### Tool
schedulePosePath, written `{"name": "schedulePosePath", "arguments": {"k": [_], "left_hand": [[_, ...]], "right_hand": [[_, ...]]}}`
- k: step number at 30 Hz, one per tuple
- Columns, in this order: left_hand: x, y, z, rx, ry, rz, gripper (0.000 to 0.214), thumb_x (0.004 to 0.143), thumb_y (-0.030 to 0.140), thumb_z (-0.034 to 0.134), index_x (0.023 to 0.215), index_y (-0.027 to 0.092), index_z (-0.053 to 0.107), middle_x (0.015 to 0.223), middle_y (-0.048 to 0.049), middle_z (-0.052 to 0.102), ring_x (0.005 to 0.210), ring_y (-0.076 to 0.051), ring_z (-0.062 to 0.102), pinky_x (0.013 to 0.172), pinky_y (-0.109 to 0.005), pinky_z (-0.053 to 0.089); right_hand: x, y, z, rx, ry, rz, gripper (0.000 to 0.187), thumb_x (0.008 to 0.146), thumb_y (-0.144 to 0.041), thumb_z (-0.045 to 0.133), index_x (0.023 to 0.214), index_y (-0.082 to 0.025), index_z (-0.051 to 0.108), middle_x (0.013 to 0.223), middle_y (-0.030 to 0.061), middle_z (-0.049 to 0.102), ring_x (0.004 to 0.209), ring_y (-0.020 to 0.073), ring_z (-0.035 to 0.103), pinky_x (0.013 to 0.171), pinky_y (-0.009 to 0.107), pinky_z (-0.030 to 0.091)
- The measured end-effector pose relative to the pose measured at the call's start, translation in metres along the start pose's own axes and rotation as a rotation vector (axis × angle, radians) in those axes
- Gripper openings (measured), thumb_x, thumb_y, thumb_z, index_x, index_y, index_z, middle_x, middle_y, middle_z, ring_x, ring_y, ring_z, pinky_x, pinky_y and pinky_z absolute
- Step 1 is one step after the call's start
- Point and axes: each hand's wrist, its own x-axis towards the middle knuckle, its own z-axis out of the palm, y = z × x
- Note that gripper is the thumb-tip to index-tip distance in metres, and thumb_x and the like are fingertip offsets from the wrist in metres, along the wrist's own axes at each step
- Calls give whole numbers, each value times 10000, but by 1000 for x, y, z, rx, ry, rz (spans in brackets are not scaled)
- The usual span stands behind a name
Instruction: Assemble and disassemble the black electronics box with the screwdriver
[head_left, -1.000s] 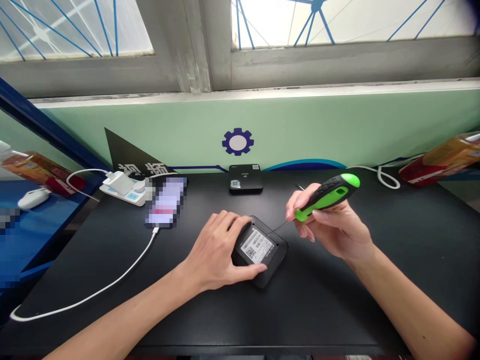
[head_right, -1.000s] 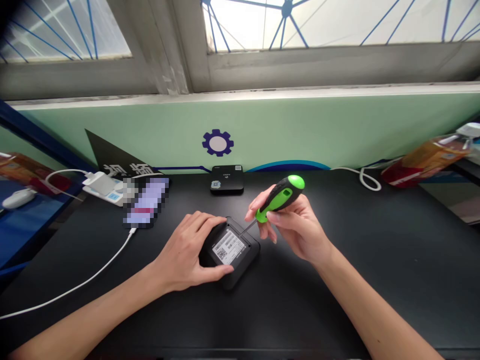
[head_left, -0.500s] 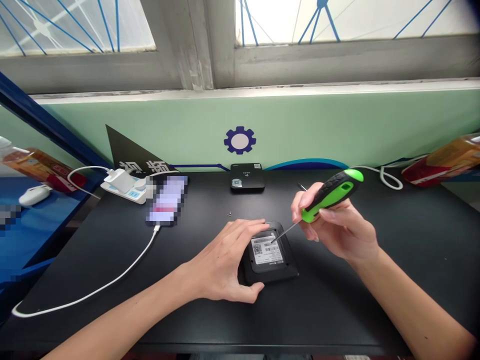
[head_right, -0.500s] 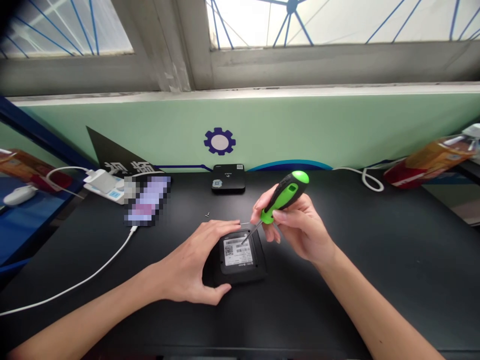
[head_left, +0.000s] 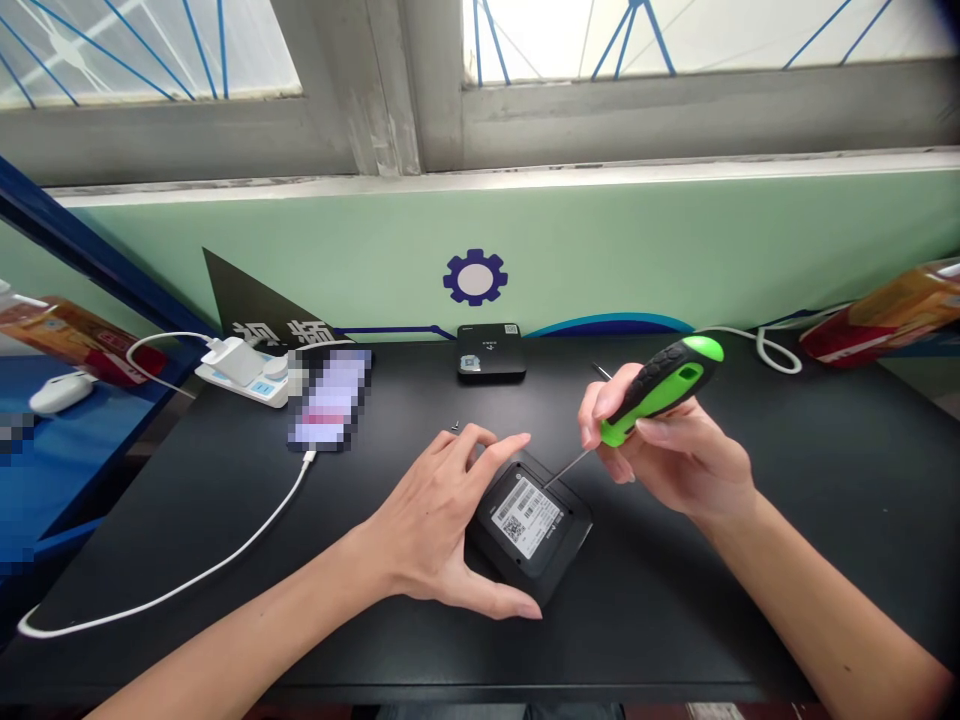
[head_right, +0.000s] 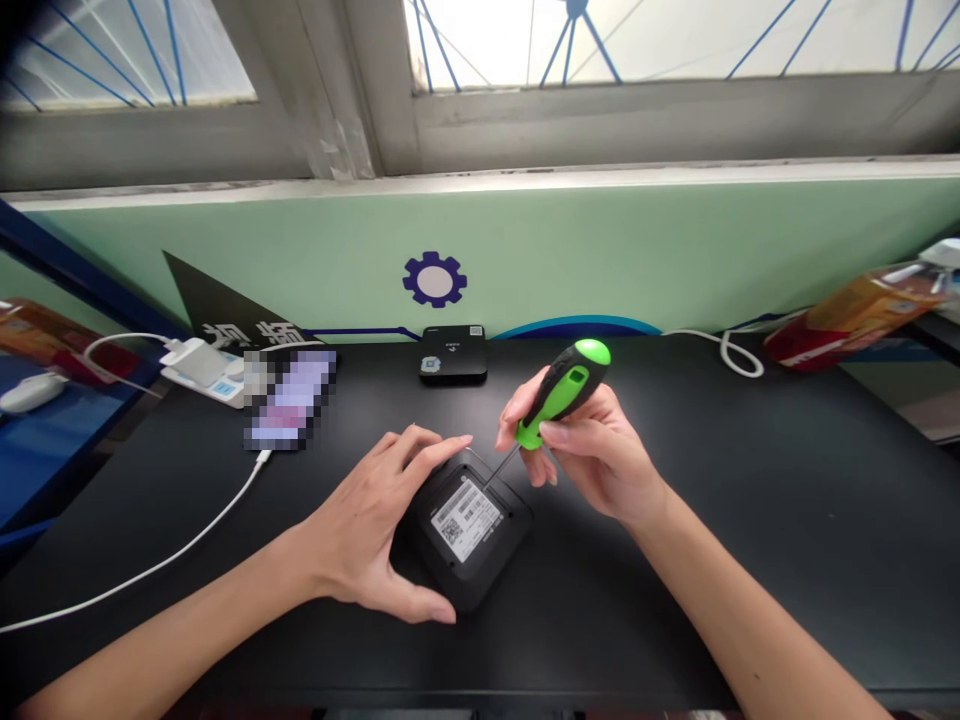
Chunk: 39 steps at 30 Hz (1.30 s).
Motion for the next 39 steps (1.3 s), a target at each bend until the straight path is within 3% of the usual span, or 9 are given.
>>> {"name": "schedulePosePath", "arguments": {"k": [3, 6, 10, 13, 15, 19, 27, 34, 39], "left_hand": [[1, -5, -7, 26, -46, 102, 1312, 724, 746, 979, 1788, 269, 376, 1736, -223, 473, 1542, -494, 522, 1323, -670, 397], [1, -10, -9, -60, -126, 157, 1273, 770, 488, 992, 1817, 287, 296, 1838, -179, 400, 1667, -452, 418, 1426, -638, 269], [-1, -11, -5, -154, -103, 115, 1301, 757, 367, 980, 1826, 278, 245, 1721, -179, 496, 1545, -409, 532, 1356, -612, 426], [-2, -10, -2, -167, -52, 88, 1376, 735, 372, 1009, 1846, 277, 202, 1620, -186, 500, 1442, -390, 565, 1204, -556, 590], [-2, -10, 0, -146, -5, 88, 1393, 741, 386, 1018, 1853, 278, 186, 1592, -186, 480, 1440, -391, 543, 1159, -538, 624], [-2, -11, 1, -89, 59, 97, 1354, 775, 407, 1003, 1851, 285, 191, 1583, -180, 468, 1457, -394, 509, 1214, -576, 583], [-1, -13, 3, -87, 30, 9, 1397, 720, 489, 1041, 1838, 289, 227, 1563, -175, 496, 1423, -405, 546, 1166, -572, 612], [0, -13, 10, 53, 41, -23, 1170, 733, 702, 998, 1677, 205, 517, 1436, -202, 534, 1298, -418, 570, 1105, -621, 584], [0, -7, 11, 170, 56, -38, 1163, 733, 776, 958, 1634, 169, 543, 1379, -214, 549, 1245, -431, 567, 1044, -647, 562]], "right_hand": [[1, 0, 1, -4, -1, 7, 166, 972, -325, 886, 1069, -190, 897, 917, 100, 843, 558, 155, 696, 503, 258, 527], [2, 0, 2, -2, 9, 4, 166, 966, -327, 890, 1062, -190, 898, 907, 104, 839, 575, 164, 691, 493, 258, 521], [1, 0, 2, 26, 9, -3, 159, 959, -314, 883, 1065, -195, 892, 902, 96, 835, 568, 163, 681, 492, 259, 532], [0, 0, 1, 33, 13, -7, 160, 959, -311, 875, 1067, -194, 889, 905, 89, 834, 550, 156, 683, 503, 263, 544], [0, 0, 1, 33, 15, -3, 162, 958, -311, 873, 1066, -191, 889, 905, 88, 835, 544, 156, 686, 504, 265, 547], [0, -1, 2, 36, 15, -6, 162, 953, -316, 879, 1055, -191, 888, 893, 86, 833, 534, 161, 686, 491, 270, 540], [1, -1, 2, 48, -6, 17, 166, 977, -322, 872, 1076, -189, 889, 911, 90, 842, 531, 148, 695, 492, 253, 533], [-1, 5, 3, 38, -108, 60, 179, 1019, -341, 861, 1125, -200, 887, 936, 93, 857, 567, 135, 695, 503, 222, 549], [-3, 13, 3, 37, -173, 78, 180, 1028, -324, 856, 1152, -195, 881, 971, 100, 868, 545, 122, 699, 494, 211, 553]]}}
